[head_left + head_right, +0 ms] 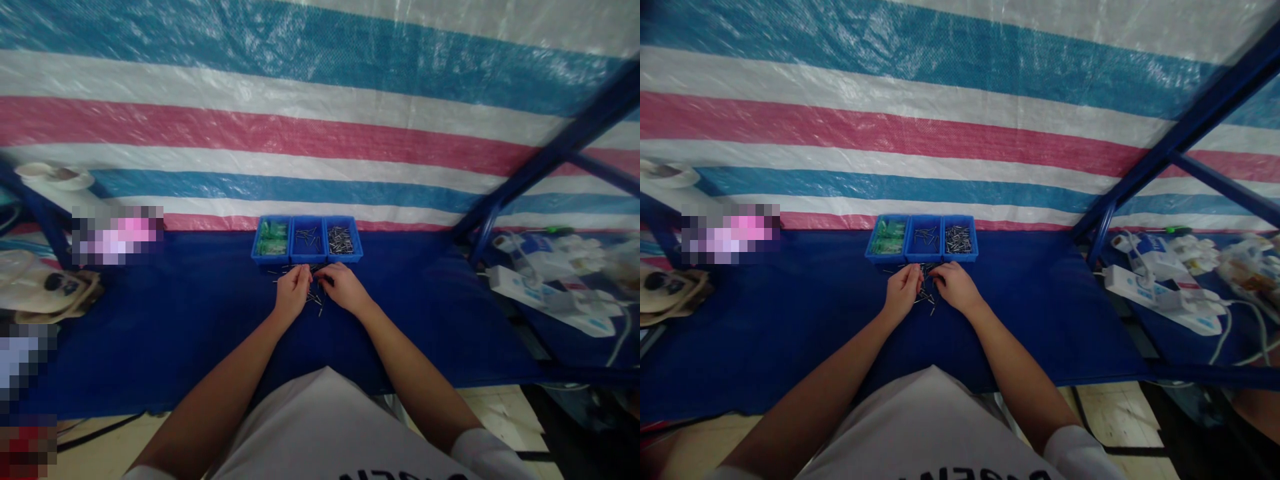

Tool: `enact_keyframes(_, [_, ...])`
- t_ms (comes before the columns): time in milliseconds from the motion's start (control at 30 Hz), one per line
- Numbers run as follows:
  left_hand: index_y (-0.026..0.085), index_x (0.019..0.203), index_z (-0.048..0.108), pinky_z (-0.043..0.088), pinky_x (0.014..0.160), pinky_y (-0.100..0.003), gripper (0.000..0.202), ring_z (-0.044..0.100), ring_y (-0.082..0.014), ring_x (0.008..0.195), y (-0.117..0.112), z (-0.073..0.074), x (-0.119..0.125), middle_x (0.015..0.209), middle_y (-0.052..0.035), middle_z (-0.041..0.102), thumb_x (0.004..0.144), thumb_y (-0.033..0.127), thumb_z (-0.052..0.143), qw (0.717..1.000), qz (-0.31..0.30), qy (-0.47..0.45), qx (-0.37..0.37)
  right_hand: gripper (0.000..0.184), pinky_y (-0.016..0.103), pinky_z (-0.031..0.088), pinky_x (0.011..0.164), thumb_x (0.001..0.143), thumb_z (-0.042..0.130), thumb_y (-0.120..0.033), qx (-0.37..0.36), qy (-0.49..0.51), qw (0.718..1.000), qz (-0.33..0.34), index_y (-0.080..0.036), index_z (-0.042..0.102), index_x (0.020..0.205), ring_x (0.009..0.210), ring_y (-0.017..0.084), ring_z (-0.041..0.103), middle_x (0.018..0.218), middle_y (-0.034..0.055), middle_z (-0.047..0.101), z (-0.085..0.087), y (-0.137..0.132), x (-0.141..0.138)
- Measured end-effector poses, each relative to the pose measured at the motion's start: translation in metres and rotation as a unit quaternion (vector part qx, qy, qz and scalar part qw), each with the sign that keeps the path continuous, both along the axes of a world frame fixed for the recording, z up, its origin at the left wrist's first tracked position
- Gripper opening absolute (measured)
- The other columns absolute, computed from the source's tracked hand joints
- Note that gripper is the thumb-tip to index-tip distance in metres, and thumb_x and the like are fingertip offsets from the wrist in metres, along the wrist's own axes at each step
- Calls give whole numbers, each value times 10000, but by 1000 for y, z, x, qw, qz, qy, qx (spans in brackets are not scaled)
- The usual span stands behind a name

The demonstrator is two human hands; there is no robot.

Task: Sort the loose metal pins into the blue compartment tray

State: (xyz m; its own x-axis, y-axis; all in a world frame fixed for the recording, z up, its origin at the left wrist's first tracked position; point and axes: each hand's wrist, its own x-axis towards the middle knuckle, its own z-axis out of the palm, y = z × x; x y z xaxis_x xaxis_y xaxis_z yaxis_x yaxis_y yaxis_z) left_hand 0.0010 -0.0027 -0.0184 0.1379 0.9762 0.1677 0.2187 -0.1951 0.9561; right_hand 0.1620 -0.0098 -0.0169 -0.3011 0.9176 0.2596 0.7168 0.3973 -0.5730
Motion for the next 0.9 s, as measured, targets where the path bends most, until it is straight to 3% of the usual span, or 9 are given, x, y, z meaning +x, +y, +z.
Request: enact_keyframes(900, [188, 650, 529, 351, 524, -247, 443, 437, -100, 458, 1, -4, -1, 485, 46, 451, 936, 490, 377, 1000, -5, 11, 7, 269, 312, 495, 787, 779, 540, -6, 17, 30, 999, -33, -166, 703, 922, 805, 183, 618, 855, 72, 686, -6, 3, 2])
